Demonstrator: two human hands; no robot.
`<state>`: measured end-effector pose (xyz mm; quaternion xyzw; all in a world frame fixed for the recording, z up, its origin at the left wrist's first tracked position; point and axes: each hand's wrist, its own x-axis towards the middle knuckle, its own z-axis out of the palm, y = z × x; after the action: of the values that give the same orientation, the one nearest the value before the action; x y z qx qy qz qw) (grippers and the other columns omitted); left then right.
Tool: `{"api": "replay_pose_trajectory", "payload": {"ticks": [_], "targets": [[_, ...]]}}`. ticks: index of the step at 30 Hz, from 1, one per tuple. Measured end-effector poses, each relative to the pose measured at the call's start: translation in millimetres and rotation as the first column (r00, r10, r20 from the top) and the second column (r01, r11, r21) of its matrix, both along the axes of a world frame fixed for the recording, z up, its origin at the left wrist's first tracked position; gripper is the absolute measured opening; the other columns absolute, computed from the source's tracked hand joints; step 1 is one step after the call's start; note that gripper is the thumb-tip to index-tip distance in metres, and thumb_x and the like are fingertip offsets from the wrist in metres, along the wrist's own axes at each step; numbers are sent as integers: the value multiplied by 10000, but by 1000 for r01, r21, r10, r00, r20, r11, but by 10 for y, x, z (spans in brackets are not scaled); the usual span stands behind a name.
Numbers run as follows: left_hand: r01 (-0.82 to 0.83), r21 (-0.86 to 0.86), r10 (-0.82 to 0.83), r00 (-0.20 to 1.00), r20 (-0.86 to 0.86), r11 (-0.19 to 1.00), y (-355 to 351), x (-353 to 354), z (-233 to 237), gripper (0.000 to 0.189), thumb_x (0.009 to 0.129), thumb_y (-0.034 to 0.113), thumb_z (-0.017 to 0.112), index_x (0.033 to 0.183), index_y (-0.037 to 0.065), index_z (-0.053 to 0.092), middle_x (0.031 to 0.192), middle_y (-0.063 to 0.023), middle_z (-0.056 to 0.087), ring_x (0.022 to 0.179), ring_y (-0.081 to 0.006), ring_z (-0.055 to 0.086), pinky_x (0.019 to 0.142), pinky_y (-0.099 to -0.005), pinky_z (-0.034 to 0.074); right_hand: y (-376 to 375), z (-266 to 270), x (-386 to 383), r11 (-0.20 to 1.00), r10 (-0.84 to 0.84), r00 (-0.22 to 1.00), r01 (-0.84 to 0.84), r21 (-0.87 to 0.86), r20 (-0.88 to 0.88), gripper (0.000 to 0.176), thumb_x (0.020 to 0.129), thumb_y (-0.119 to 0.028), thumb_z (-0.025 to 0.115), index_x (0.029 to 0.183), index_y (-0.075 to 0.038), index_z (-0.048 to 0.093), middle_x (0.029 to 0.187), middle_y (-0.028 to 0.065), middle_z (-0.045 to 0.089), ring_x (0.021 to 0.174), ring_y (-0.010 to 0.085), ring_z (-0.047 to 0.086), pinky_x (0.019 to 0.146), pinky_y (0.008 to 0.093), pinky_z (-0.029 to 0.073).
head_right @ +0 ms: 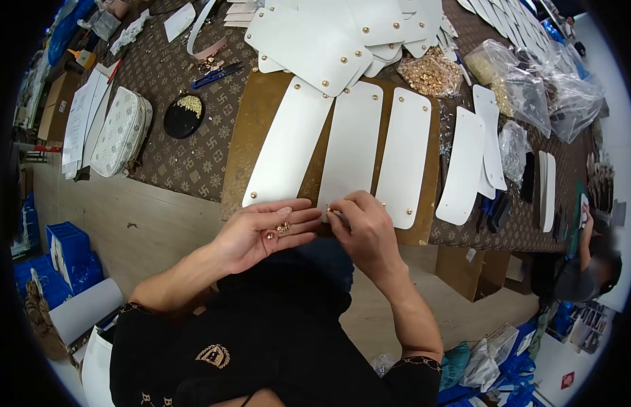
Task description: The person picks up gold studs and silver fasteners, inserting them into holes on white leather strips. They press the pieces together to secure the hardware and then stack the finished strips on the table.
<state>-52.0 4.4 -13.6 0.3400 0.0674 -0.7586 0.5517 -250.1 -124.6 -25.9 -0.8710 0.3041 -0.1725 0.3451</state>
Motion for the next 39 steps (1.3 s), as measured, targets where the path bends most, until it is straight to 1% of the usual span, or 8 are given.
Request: {"api": "replay_pose_trajectory", "payload": {"ticks": [18, 23, 26, 28, 30, 32, 34, 39], "targets": [[-40, -56, 42, 999, 33, 998, 2, 174, 46, 464, 1110, 123, 434, 1493, -134, 384, 1476, -289, 520, 1360, -367, 562, 1170, -481, 490, 82, -68, 175, 909, 39, 992, -87, -407, -123, 64, 827, 1, 614, 806, -55, 637, 810, 94, 596, 791, 288, 593, 723, 401, 471], [-76, -124, 79, 997, 21, 989, 2, 176, 62, 453, 1102, 116, 427, 1481, -131, 402, 1492, -300, 503, 1384, -380, 539, 1185, -493, 471, 73, -42, 141, 902, 60, 979, -137, -409, -196, 58, 878, -46, 682, 934, -48, 700, 830, 72, 618, 858, 274, 591, 780, 414, 453], [-170, -88, 169, 985, -14, 982, 42, 188, 10, 408, 1096, 118, 453, 1442, -96, 479, 1363, -214, 628, 1233, -301, 651, 1056, -404, 567, 104, 73, 90, 945, 5, 1000, -12, -326, -21, 155, 918, -109, 709, 1050, -28, 717, 936, 103, 673, 943, 302, 619, 857, 420, 469], [-238, -133, 249, 966, 74, 962, 144, 295, -157, 364, 1098, 121, 464, 1400, -70, 535, 1090, -100, 689, 920, -173, 670, 751, -278, 561, -36, 89, -45, 933, -110, 994, 106, -343, 10, 265, 919, -159, 733, 1134, -10, 691, 1010, 125, 672, 990, 330, 611, 897, 429, 460], [-250, -125, 269, 947, 176, 960, 167, 433, -171, 333, 1104, 142, 478, 1358, -47, 582, 873, -9, 602, 692, -74, 503, 549, -224, 369, -195, 79, -202, 908, -230, 972, 231, -348, 45, 380, 920, -210, 757, 1217, 7, 664, 1083, 147, 672, 1037, 359, 603, 937, 439, 451], [-246, -86, 261, 921, 290, 965, 113, 576, -98, 322, 1105, 172, 504, 1310, -42, 631, 803, 13, 565, 650, -32, 442, 508, -217, 300, -350, 38, -343, 817, -500, 863, 440, -372, -78, 575, 885, -245, 801, 1332, 39, 579, 1242, 203, 617, 1138, 408, 550, 1003, 472, 432], [-19, 16, 4, 738, 675, 1000, 58, 741, -90, 314, 1104, 203, 528, 1228, -36, 687, 738, 32, 544, 639, -11, 438, 510, -208, 312, -437, -51, -428, 845, -497, 849, 426, -324, -180, 734, 857, -277, 833, 1417, 55, 493, 1349, 240, 540, 1217, 427, 492, 1024, 501, 422], [92, 119, -150, 572, 807, 989, -124, 762, 82, 314, 1087, 188, 564, 1225, -47, 721, 748, 28, 639, 558, -22, 450, 477, -229, 361, -584, -8, -412, 835, -548, 777, 484, -263, -310, 920, 762, -347, 908, 1447, 80, 466, 1401, 267, 490, 1285, 425, 445, 1087, 498, 415]]}}
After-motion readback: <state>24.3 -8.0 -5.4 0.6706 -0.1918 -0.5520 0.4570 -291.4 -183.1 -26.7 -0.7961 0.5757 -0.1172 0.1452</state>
